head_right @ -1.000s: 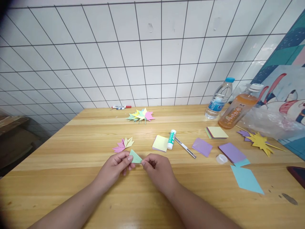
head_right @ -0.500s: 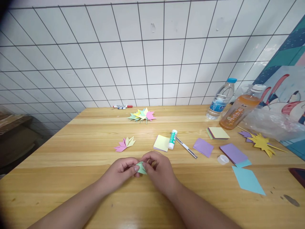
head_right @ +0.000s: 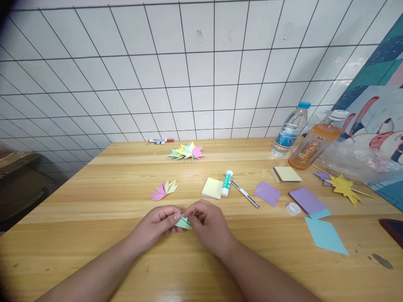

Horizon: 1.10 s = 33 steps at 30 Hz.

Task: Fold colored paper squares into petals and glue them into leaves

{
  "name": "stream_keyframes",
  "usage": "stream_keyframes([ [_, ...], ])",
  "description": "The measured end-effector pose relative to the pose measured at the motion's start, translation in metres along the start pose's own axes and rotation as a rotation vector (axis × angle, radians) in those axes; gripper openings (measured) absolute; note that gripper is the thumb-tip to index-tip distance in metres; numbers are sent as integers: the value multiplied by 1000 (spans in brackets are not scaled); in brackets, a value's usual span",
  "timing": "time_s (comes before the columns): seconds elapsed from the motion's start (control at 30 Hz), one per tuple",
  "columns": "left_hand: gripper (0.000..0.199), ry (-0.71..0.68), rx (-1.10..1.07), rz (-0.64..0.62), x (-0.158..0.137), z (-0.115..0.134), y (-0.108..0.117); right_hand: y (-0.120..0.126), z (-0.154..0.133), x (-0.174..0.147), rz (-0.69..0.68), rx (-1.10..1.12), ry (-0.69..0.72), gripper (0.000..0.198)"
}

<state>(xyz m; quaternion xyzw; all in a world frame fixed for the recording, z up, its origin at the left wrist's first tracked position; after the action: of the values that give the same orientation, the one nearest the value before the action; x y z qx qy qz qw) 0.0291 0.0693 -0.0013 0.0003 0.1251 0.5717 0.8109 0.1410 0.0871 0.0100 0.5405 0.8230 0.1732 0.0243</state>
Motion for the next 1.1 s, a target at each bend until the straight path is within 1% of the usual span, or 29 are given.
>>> stream_keyframes([
  [0.17,27,-6,78,39,0,-2,2,-1,4,-1,-16,101,-58,16],
  [0.23,27,-17,115,42,0,-2,1,-3,3,-1,-42,106,-68,14],
  [0.33,29,-27,129,26,-1,-1,0,-5,4,-1,-63,49,-85,12],
  [0.43,30,-18,107,11,-1,-2,-1,-4,5,-1,-45,-1,-106,13],
  [0.6,33,-11,136,-21,-2,-4,-4,-4,1,-1,-52,-66,-48,12],
  [0.73,26,-82,239,67,-3,2,-2,-1,-6,-1,-50,-160,41,11],
  [0.83,23,-101,246,119,-2,3,2,-1,-10,-1,-54,-205,85,10],
  [0.97,23,-104,150,192,-1,7,12,-1,-6,-1,-40,-91,17,11],
  [1.03,22,-74,76,226,0,6,18,-1,-3,-1,-43,-57,-23,12],
  [1.1,22,-30,22,227,0,3,20,-1,-1,-1,-37,-64,-53,12],
])
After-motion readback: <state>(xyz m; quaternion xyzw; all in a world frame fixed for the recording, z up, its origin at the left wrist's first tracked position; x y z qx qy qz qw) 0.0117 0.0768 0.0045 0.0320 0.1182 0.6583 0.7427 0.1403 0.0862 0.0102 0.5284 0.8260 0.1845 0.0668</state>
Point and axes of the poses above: each hand's wrist, its own x-axis towards the middle knuckle, its own y-axis out of the back of the hand, z = x × y, the point moved 9 cm from there along x, towards the middle knuckle, and after that the axes turned 3 degrees about y, right-handed, at the moved point
